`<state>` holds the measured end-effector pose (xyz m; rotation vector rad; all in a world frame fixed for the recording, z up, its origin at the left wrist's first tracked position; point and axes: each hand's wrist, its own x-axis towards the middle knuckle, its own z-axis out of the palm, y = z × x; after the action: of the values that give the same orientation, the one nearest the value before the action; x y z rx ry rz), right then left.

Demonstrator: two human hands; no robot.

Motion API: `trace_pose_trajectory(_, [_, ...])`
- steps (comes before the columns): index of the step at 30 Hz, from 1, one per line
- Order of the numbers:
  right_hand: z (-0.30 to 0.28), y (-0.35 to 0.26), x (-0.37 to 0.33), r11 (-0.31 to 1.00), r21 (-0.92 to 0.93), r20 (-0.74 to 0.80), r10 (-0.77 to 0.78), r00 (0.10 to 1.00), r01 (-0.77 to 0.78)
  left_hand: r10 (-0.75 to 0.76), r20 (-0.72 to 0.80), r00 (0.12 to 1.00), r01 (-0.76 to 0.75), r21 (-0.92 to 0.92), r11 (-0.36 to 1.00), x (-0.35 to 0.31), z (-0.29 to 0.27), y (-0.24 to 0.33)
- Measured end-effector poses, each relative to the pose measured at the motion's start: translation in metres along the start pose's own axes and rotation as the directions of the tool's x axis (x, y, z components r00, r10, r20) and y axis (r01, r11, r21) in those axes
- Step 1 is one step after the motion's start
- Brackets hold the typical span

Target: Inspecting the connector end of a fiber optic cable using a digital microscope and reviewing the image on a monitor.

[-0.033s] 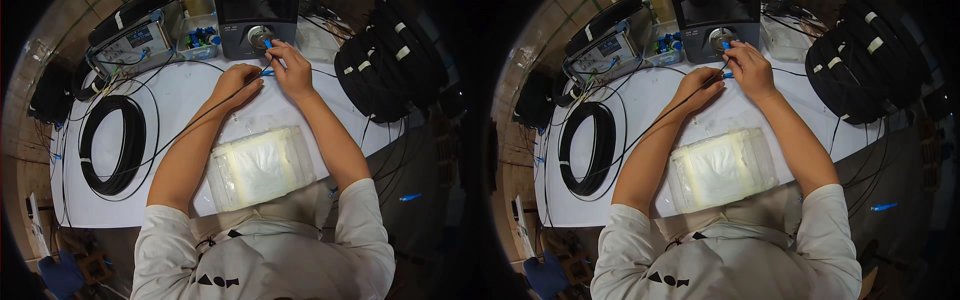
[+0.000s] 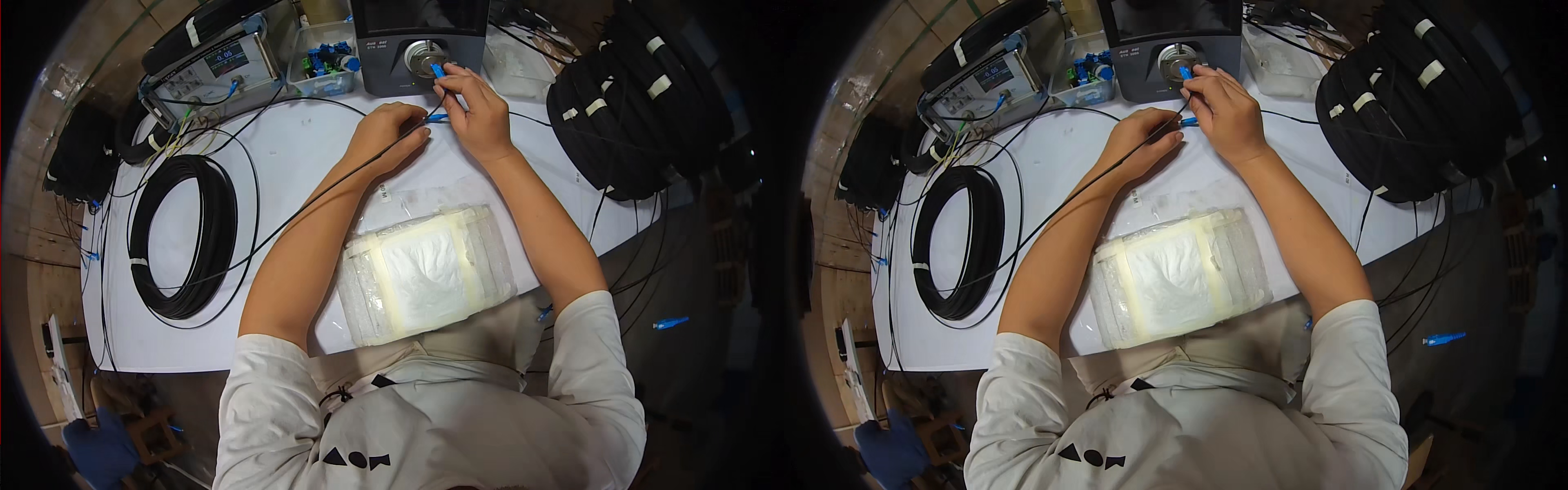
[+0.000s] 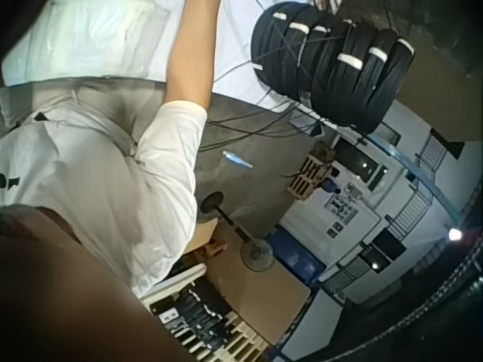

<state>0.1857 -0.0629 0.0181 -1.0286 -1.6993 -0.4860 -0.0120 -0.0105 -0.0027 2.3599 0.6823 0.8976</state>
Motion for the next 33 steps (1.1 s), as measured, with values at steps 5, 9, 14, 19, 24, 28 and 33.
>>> trace_pose_trajectory(5, [0.005,0.002,-0.003,0.999,-0.041,0.015,-0.004,1.0,0.004,0.01,0.001,1.0,-0.01,0.021,1.0,-0.001,-0.001,-0.003])
trace_pose_trajectory(9, [0.005,0.003,-0.005,0.998,-0.066,0.027,0.009,1.0,-0.008,-0.004,0.012,1.0,0.004,0.018,1.0,-0.001,-0.001,0.0])
trace_pose_trajectory(14, [0.004,0.003,-0.004,0.996,-0.088,0.028,0.015,1.0,-0.012,-0.022,0.023,0.999,0.021,0.028,0.999,0.0,-0.001,0.001])
trace_pose_trajectory(19, [0.003,-0.003,0.004,0.995,-0.102,0.029,0.014,0.999,-0.011,-0.028,0.02,0.999,0.027,0.041,0.999,0.002,-0.001,-0.001])
trace_pose_trajectory(24, [-0.001,-0.005,0.025,0.997,-0.061,0.065,0.05,0.997,-0.046,-0.01,-0.045,0.999,0.011,0.011,1.0,-0.003,0.006,-0.003])
trace_pose_trajectory(28, [-0.003,-0.007,0.026,0.997,-0.06,0.084,0.062,0.994,-0.058,-0.067,-0.065,0.996,0.06,-0.104,0.993,-0.003,0.005,0.005])
trace_pose_trajectory(33, [0.002,0.004,0.013,0.993,-0.044,-0.005,0.112,0.994,-0.113,-0.034,-0.255,0.966,0.015,-0.076,0.997,0.012,-0.002,0.007])
